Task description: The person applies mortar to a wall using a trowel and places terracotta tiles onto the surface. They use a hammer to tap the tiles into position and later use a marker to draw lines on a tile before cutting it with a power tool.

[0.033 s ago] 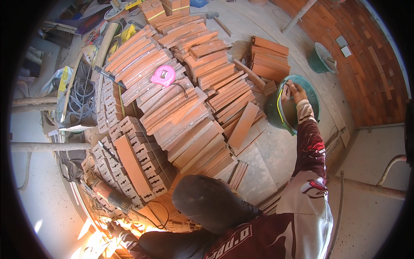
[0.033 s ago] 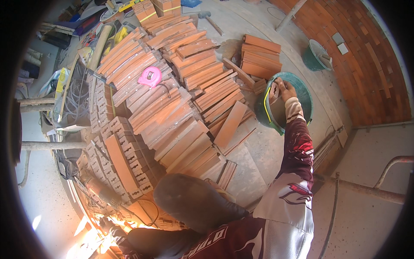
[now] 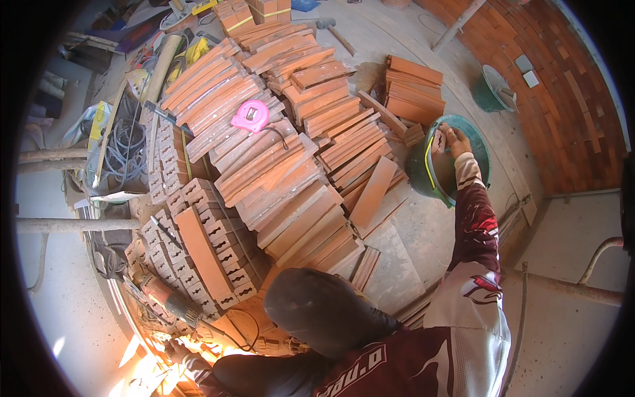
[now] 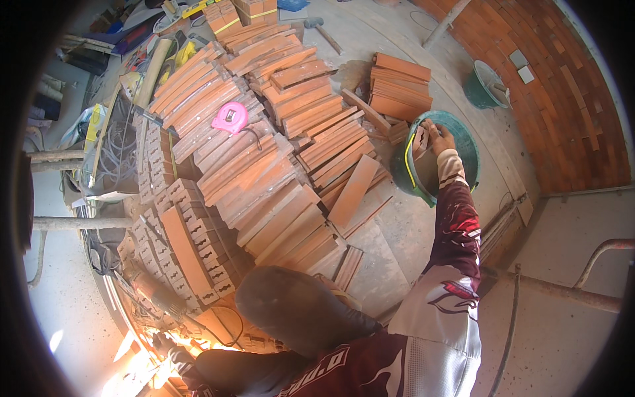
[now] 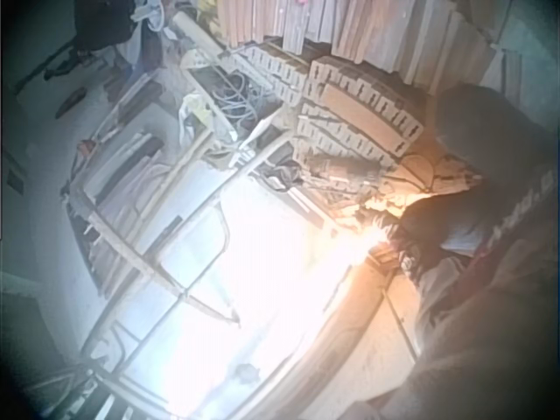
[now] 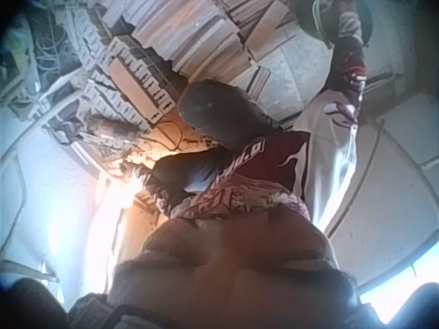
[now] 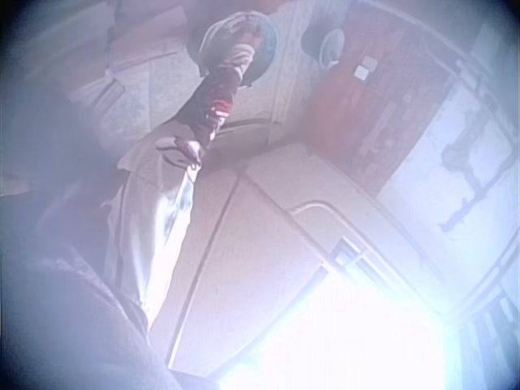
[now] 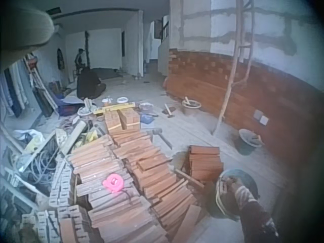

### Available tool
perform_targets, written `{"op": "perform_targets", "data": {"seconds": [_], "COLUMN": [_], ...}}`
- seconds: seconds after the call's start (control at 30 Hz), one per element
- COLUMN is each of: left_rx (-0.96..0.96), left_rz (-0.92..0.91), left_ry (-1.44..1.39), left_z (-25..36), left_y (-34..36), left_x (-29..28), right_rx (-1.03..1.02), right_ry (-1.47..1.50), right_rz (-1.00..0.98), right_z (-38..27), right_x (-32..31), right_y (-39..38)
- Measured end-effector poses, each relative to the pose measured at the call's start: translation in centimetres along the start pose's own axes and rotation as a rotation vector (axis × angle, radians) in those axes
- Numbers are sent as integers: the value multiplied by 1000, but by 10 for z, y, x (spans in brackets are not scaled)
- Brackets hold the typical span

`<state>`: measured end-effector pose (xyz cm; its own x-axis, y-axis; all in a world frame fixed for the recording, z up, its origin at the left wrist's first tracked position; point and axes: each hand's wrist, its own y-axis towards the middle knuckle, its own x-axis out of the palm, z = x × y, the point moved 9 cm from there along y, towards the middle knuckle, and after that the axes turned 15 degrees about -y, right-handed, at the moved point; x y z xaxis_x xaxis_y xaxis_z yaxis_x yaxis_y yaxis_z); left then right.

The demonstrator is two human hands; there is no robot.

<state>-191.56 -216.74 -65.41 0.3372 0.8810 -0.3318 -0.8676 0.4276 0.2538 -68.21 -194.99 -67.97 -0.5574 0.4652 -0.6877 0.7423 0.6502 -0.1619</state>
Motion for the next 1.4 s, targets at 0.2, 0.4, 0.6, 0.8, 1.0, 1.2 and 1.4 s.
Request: {"op": "perform_targets", "data": {"seconds": [0.2, 0.4, 0.6, 0.8, 1.0, 1.2, 1.4], "left_rx": [-76, -267, -217, -205, -138, -126, -255], "left_rz": [18, -100, -51, -39, -22, 1, -51], "left_ry": [-29, -20, -95, -82, -54, -103, -111], "left_z": [-11, -27, -31, -11, -17, -8, -21], "left_y": [4, 7, 11, -3, 5, -3, -8], "left_x": [4, 9, -9, 19, -9, 19, 19], "right_rx": [101, 146, 111, 3, 89, 155, 197], "right_ry": [124, 208, 164, 26, -78, -86, 62], "right_rz": [52, 89, 13, 96, 26, 9, -35], "right_z": [2, 17, -4, 42, 23, 31, 4], "right_x": [-9, -19, -4, -18, 2, -10, -7], "right_y": [-13, -10, -23, 10, 17, 28, -2]}}
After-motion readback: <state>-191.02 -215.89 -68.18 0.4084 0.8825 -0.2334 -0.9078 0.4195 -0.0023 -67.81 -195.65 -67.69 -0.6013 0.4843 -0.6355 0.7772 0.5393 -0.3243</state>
